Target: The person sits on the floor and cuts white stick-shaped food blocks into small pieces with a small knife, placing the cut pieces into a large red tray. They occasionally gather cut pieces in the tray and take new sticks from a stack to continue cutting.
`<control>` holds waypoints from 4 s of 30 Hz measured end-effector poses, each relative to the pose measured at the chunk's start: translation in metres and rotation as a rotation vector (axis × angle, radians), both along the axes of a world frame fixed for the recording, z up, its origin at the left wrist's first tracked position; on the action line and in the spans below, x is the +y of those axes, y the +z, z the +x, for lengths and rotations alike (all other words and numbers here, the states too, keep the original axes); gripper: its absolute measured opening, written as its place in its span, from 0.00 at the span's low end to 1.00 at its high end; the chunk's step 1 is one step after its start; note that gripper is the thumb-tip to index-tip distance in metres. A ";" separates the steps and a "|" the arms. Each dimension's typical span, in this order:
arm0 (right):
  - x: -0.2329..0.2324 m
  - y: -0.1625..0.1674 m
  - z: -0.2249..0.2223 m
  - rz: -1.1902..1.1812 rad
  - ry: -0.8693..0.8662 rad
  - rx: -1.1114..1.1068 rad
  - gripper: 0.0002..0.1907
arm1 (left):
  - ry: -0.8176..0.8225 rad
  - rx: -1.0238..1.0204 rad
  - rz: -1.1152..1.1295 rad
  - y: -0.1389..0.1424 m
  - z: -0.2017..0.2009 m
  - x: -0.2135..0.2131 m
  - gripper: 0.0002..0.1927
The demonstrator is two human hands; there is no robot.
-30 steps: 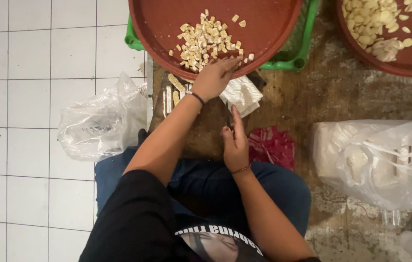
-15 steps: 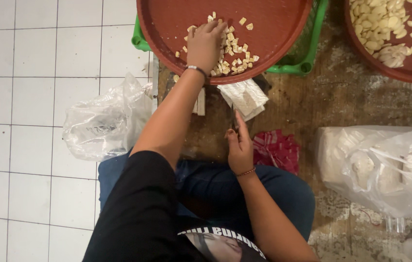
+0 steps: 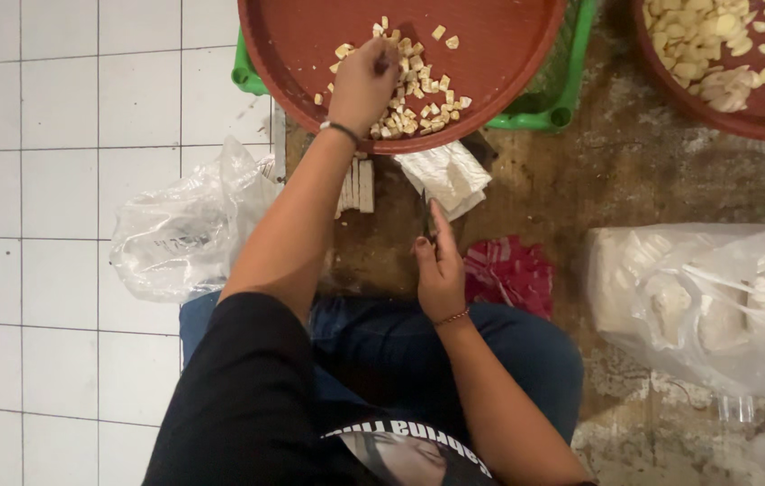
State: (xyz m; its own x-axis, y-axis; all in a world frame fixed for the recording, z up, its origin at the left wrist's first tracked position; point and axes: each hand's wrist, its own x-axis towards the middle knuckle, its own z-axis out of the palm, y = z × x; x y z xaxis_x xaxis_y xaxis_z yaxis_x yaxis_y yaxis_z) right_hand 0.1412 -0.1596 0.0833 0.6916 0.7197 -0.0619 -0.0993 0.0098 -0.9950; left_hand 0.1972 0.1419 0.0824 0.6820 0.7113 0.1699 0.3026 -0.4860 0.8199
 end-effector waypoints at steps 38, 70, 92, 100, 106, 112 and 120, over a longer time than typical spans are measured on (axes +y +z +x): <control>-0.001 -0.001 -0.002 -0.015 0.007 0.136 0.28 | -0.083 0.211 0.360 0.002 0.033 0.001 0.05; 0.005 -0.001 0.012 0.025 0.068 -0.197 0.34 | -0.038 -0.262 -0.961 0.003 -0.090 -0.142 0.10; 0.006 -0.008 0.014 0.083 0.077 -0.169 0.31 | -0.044 -0.148 -1.163 0.001 -0.105 -0.138 0.11; 0.010 0.002 0.013 0.034 0.193 -0.258 0.33 | 0.053 -0.456 -1.556 -0.022 -0.101 -0.146 0.17; 0.008 0.008 0.013 -0.014 0.223 -0.201 0.35 | 0.091 -0.469 -1.660 -0.009 -0.104 -0.147 0.22; 0.005 0.002 0.012 -0.026 0.093 -0.277 0.34 | 0.065 -0.492 -1.342 0.007 -0.079 -0.108 0.26; 0.001 -0.002 0.010 -0.092 0.075 -0.140 0.35 | 0.103 0.088 -0.240 0.006 -0.015 0.017 0.27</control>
State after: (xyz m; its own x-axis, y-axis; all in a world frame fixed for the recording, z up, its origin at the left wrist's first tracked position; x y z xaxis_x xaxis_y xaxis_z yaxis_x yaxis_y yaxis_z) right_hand 0.1514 -0.1585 0.0809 0.6423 0.7656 -0.0365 0.0433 -0.0837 -0.9955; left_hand 0.1826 0.1586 0.0886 0.6090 0.7902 -0.0685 0.4153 -0.2442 0.8763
